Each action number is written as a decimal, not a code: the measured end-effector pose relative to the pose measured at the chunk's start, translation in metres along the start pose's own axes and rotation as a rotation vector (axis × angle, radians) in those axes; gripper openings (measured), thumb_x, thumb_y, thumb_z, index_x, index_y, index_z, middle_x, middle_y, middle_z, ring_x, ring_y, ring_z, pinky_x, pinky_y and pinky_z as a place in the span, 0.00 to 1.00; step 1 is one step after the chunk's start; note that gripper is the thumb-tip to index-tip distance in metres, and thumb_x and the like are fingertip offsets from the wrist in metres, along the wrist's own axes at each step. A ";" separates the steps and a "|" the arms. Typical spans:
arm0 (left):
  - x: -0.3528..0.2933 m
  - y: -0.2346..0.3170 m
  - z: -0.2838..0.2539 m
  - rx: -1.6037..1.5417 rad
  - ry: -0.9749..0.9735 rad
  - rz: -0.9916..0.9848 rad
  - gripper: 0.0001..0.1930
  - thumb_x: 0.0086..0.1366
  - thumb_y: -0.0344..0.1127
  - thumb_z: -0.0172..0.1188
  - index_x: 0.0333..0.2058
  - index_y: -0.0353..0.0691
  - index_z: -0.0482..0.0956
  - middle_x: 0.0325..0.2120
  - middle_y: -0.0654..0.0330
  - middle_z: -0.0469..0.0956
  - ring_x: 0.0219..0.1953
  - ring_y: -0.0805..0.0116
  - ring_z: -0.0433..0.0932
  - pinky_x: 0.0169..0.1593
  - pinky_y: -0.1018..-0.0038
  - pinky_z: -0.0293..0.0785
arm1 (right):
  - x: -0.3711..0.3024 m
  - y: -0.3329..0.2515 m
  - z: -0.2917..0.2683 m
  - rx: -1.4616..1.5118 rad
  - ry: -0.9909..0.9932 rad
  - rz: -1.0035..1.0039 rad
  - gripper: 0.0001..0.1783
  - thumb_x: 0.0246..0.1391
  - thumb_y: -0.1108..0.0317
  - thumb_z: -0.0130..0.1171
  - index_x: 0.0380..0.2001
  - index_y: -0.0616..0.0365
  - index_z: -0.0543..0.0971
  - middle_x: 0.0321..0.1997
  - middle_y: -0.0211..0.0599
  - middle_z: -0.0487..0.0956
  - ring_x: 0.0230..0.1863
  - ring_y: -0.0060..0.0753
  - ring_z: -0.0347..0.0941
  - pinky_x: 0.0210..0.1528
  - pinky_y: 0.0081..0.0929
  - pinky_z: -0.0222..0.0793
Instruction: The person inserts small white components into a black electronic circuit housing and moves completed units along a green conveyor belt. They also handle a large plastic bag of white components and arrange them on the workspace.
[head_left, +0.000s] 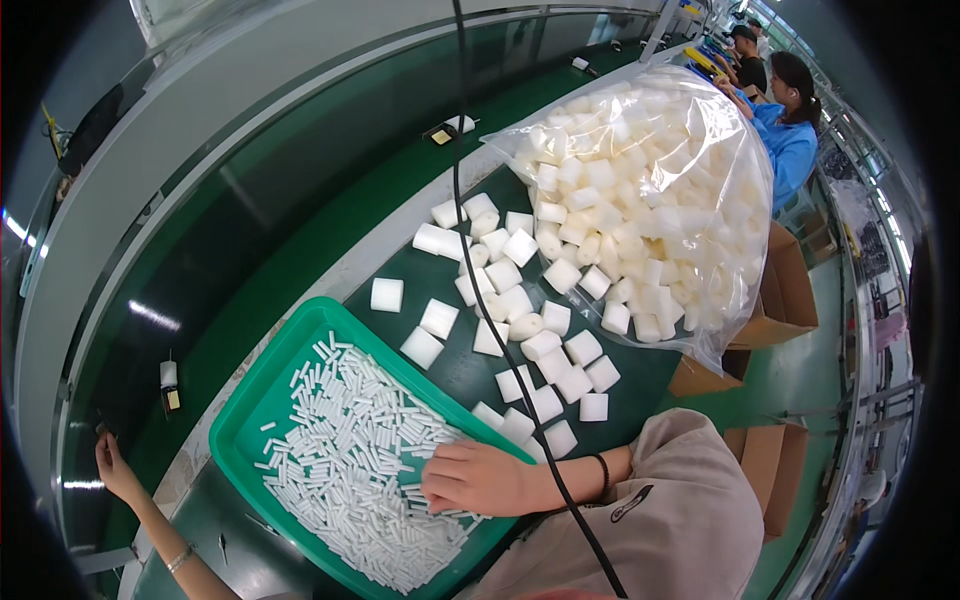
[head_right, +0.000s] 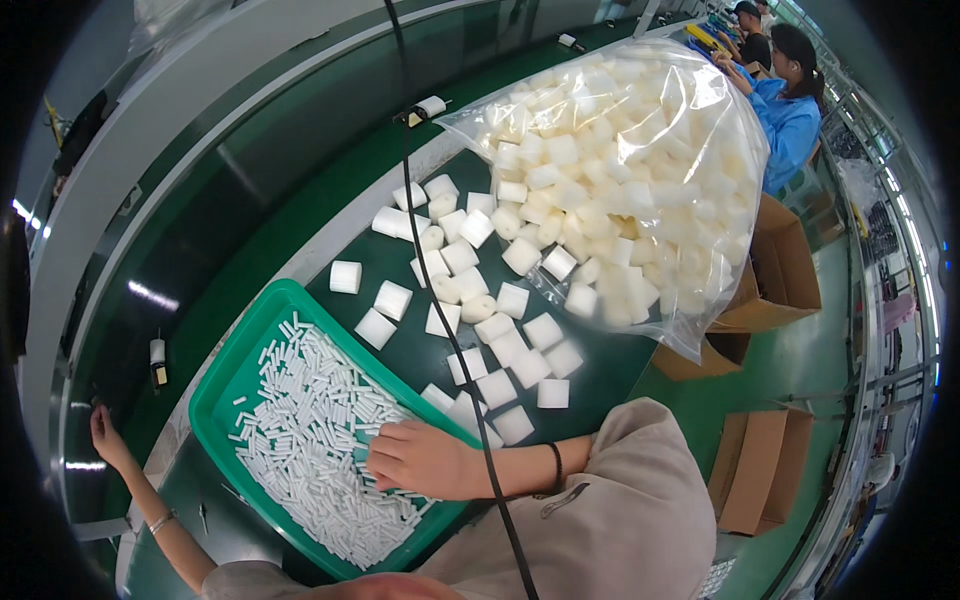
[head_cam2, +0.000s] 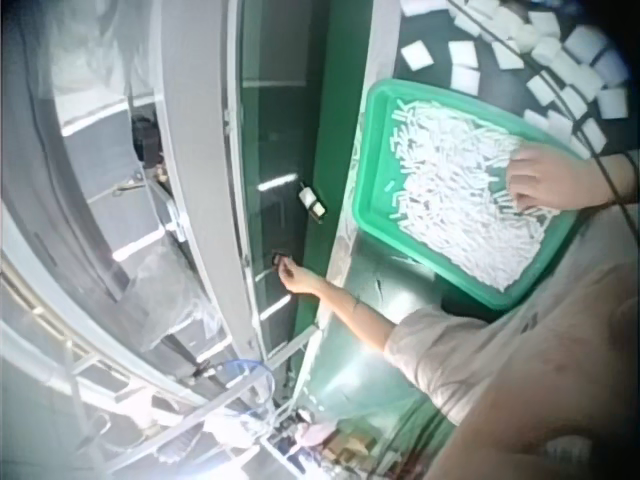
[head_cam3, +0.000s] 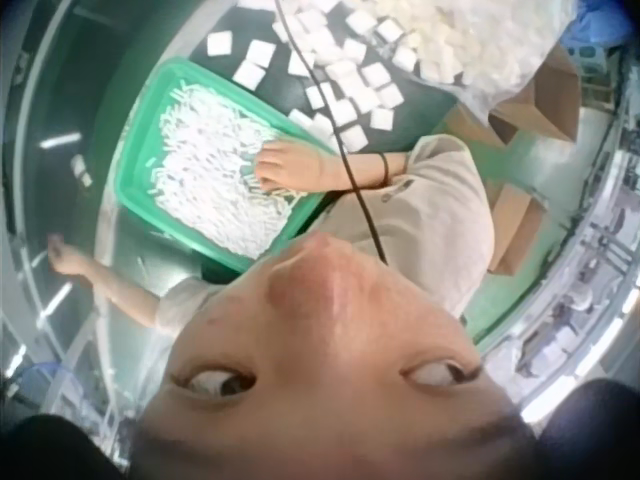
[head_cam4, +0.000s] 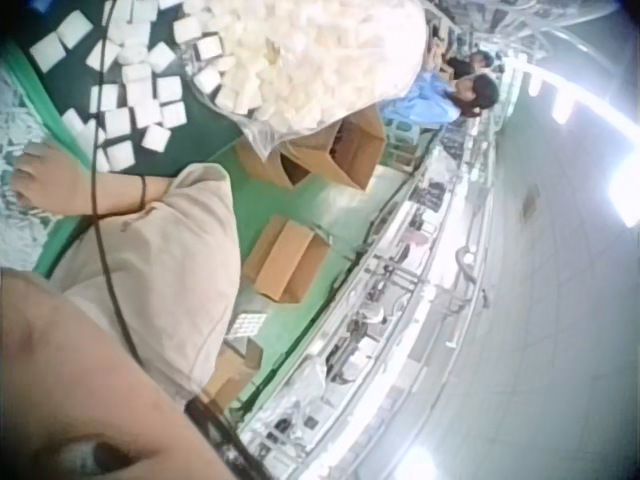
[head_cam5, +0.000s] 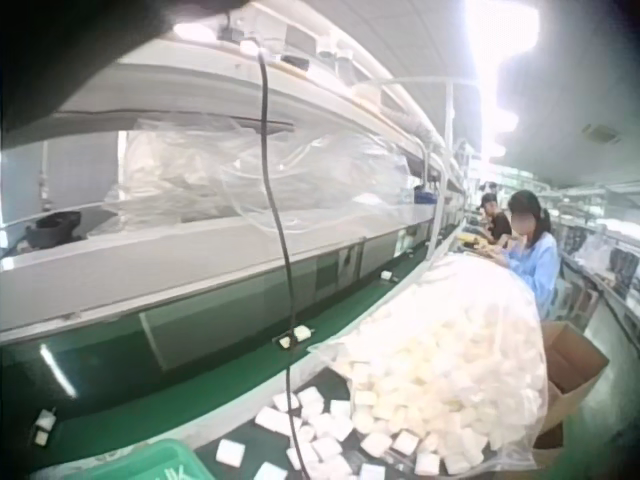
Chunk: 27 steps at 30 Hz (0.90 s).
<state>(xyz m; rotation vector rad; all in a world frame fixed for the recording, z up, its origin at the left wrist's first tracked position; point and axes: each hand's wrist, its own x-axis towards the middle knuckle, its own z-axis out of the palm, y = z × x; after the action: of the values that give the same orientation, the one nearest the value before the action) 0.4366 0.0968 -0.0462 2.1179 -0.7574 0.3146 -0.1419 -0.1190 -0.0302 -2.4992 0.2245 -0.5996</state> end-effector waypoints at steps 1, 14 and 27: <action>-0.022 0.069 0.023 -0.228 0.013 -0.104 0.14 0.59 0.39 0.55 0.42 0.39 0.75 0.33 0.67 0.75 0.37 0.79 0.70 0.39 0.81 0.62 | -0.002 0.002 0.001 0.118 -0.001 0.074 0.11 0.40 0.63 0.59 0.24 0.53 0.68 0.26 0.28 0.68 0.30 0.29 0.68 0.31 0.24 0.63; -0.257 0.348 0.084 -1.320 -0.559 -0.396 0.24 0.54 0.29 0.57 0.50 0.39 0.60 0.45 0.52 0.69 0.46 0.58 0.70 0.52 0.61 0.65 | -0.001 0.004 -0.016 0.580 0.218 0.296 0.11 0.38 0.77 0.62 0.30 0.59 0.80 0.25 0.36 0.77 0.23 0.24 0.72 0.23 0.16 0.66; -0.284 0.344 0.080 -1.462 -0.613 -0.519 0.12 0.61 0.29 0.49 0.40 0.43 0.57 0.43 0.45 0.69 0.43 0.48 0.73 0.40 0.64 0.77 | -0.002 0.003 -0.018 0.630 0.233 0.288 0.12 0.35 0.76 0.65 0.29 0.59 0.81 0.23 0.36 0.76 0.20 0.23 0.71 0.21 0.16 0.63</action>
<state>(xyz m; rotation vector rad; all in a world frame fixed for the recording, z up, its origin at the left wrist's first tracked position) -0.0020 -0.0096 -0.0089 0.8616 -0.4426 -0.9493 -0.1523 -0.1293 -0.0192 -1.7546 0.4035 -0.7075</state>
